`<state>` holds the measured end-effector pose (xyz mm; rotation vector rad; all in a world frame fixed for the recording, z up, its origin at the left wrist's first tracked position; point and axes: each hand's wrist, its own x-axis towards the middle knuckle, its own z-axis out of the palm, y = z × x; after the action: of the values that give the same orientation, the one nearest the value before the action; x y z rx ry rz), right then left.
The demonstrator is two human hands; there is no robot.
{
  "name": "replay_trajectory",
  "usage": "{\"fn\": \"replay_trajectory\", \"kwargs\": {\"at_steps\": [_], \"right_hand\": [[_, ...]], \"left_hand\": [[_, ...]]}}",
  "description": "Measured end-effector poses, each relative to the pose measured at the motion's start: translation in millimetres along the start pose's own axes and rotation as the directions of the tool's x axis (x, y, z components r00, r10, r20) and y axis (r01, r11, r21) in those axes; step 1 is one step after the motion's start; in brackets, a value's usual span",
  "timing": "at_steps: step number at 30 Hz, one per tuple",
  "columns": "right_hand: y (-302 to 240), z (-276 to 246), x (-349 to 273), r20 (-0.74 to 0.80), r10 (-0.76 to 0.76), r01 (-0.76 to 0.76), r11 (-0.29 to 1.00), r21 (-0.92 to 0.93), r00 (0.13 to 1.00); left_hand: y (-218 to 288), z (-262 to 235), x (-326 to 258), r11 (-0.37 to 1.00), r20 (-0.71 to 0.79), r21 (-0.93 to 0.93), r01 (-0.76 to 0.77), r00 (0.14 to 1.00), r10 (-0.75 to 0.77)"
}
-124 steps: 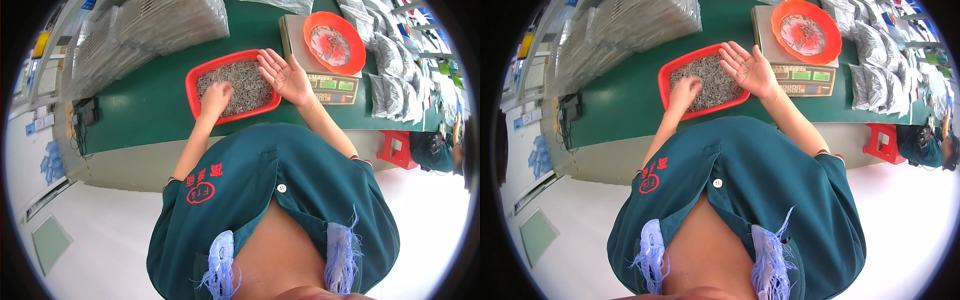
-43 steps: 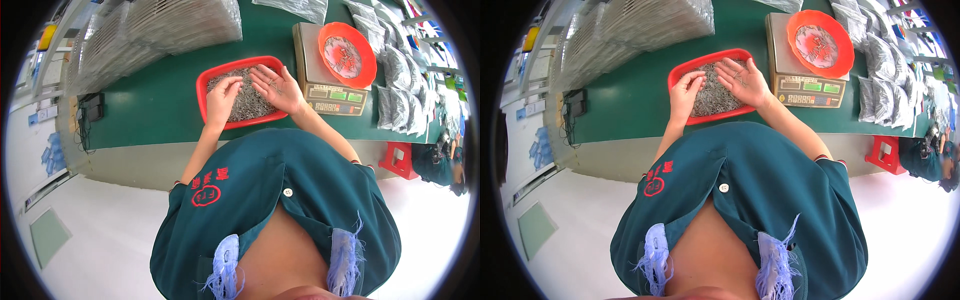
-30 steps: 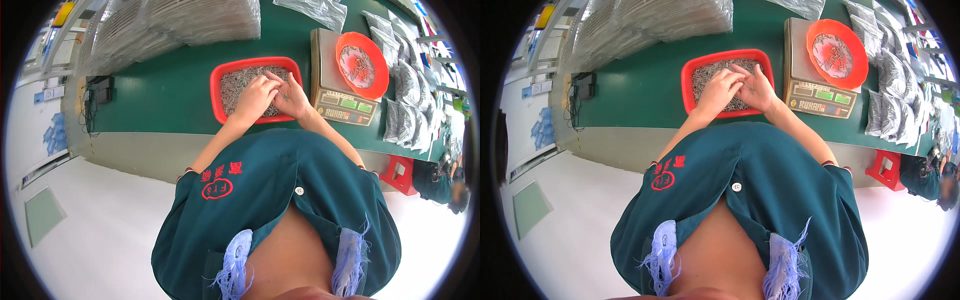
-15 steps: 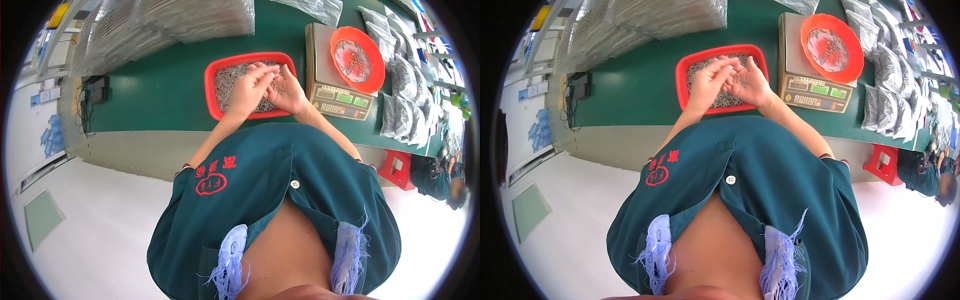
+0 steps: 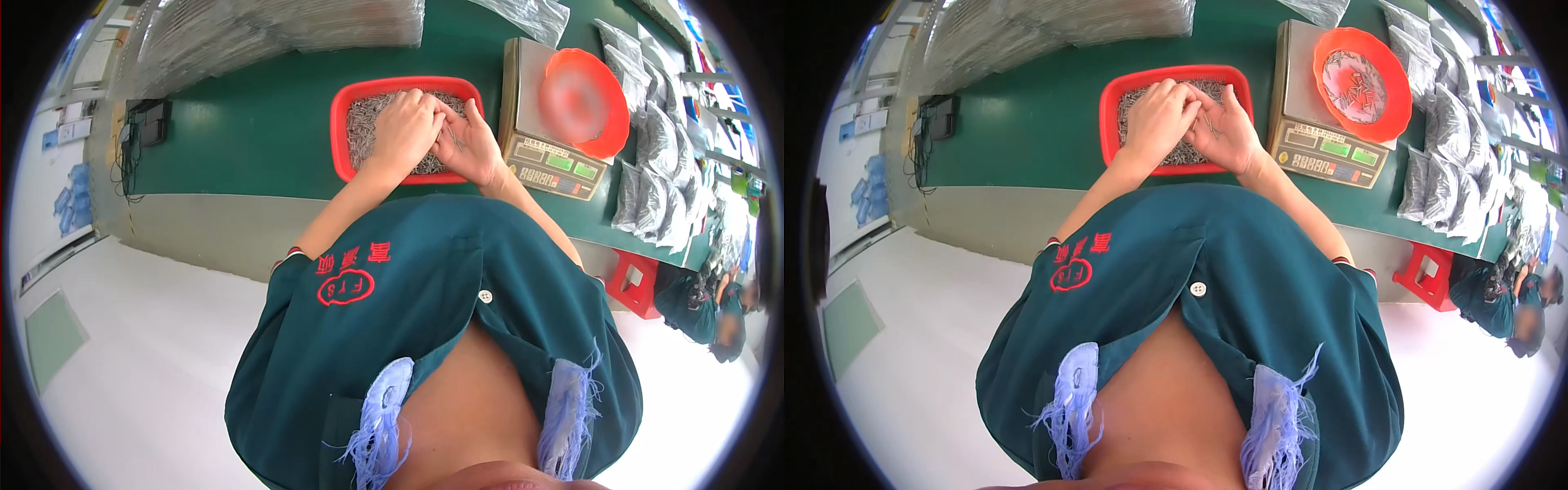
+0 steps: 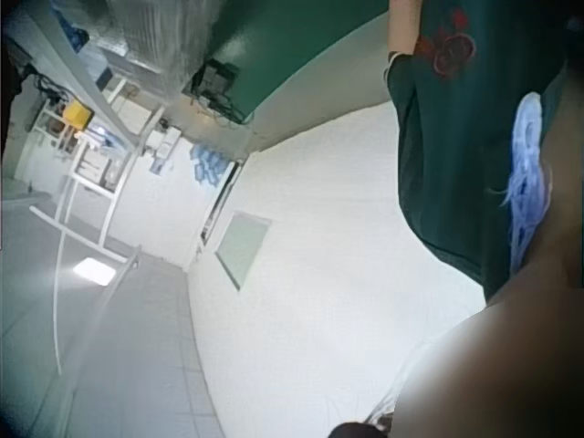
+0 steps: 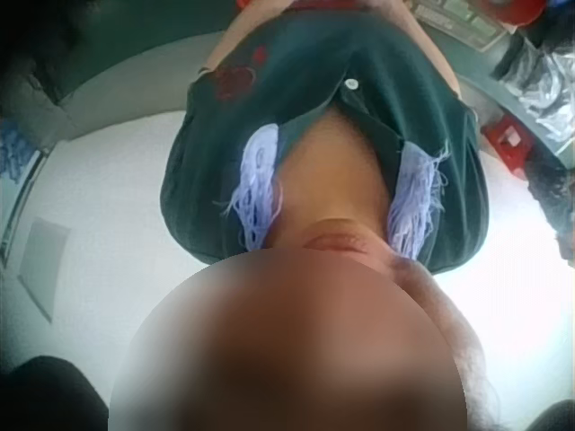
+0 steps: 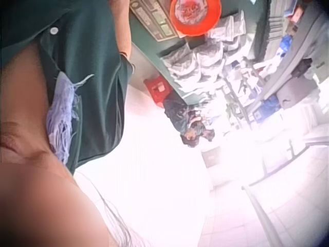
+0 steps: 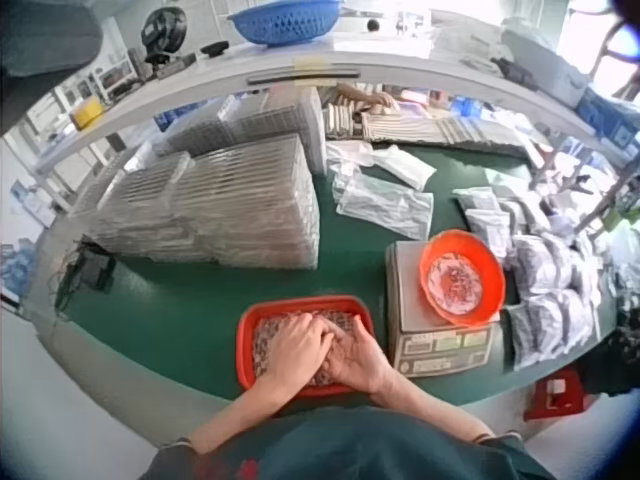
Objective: Weighing small metal parts using a digital scale at a factory workstation.
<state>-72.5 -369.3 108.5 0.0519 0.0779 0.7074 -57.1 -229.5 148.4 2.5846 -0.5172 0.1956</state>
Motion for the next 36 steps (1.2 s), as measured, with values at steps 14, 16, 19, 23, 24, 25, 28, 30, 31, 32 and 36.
{"fn": "replay_trajectory", "kwargs": {"at_steps": [14, 16, 19, 23, 24, 25, 28, 30, 31, 32, 36], "right_hand": [[1, 0, -3, -0.227, -0.105, 0.079, 0.989, -0.123, 0.968], [0, 4, -5, -0.225, -0.108, 0.105, 0.994, -0.025, 0.968], [-6, 7, -10, -0.153, -0.112, 0.128, 0.987, 0.098, 0.982], [-8, 12, -9, -0.138, -0.208, 0.225, 0.966, 0.129, 0.968], [-9, 15, -9, -0.091, -0.207, 0.218, 0.967, 0.134, 0.974], [-10, 16, -8, -0.072, -0.216, 0.224, 0.968, 0.116, 0.974], [-16, 23, -9, -0.05, -0.238, 0.241, 0.968, 0.068, 0.97], [-19, 27, -12, -0.048, -0.239, 0.242, 0.969, 0.06, 0.97], [-20, 30, -12, -0.024, -0.235, 0.236, 0.97, 0.059, 0.972], [-21, 32, -12, -0.05, -0.255, 0.257, 0.966, 0.04, 0.966], [-20, 41, -14, -0.047, -0.288, 0.289, 0.957, 0.019, 0.957]], "left_hand": [[-42, 1, 12, 0.985, 0.066, -0.025, 0.172, 0.983, -0.17], [-60, -1, 8, 0.972, 0.001, -0.026, 0.235, 0.972, -0.235], [-78, 8, -9, 0.963, 0.065, 0.041, 0.267, 0.961, -0.269], [-68, 42, -37, 0.953, 0.523, 0.145, 0.265, 0.797, -0.301], [-61, 51, -48, 0.972, 0.557, 0.101, 0.213, 0.797, -0.232], [-54, 60, -56, 0.986, 0.533, 0.1, 0.136, 0.829, -0.169], [-42, 77, -67, 0.995, 0.467, 0.081, 0.062, 0.879, -0.093], [-46, 78, -67, 0.996, 0.496, 0.036, 0.081, 0.864, -0.088], [-48, 78, -66, 0.995, 0.493, 0.008, 0.1, 0.865, -0.091], [-50, 76, -65, 0.993, 0.486, -0.01, 0.115, 0.869, -0.096], [-58, 71, -65, 0.987, 0.451, -0.034, 0.159, 0.883, -0.127]]}}
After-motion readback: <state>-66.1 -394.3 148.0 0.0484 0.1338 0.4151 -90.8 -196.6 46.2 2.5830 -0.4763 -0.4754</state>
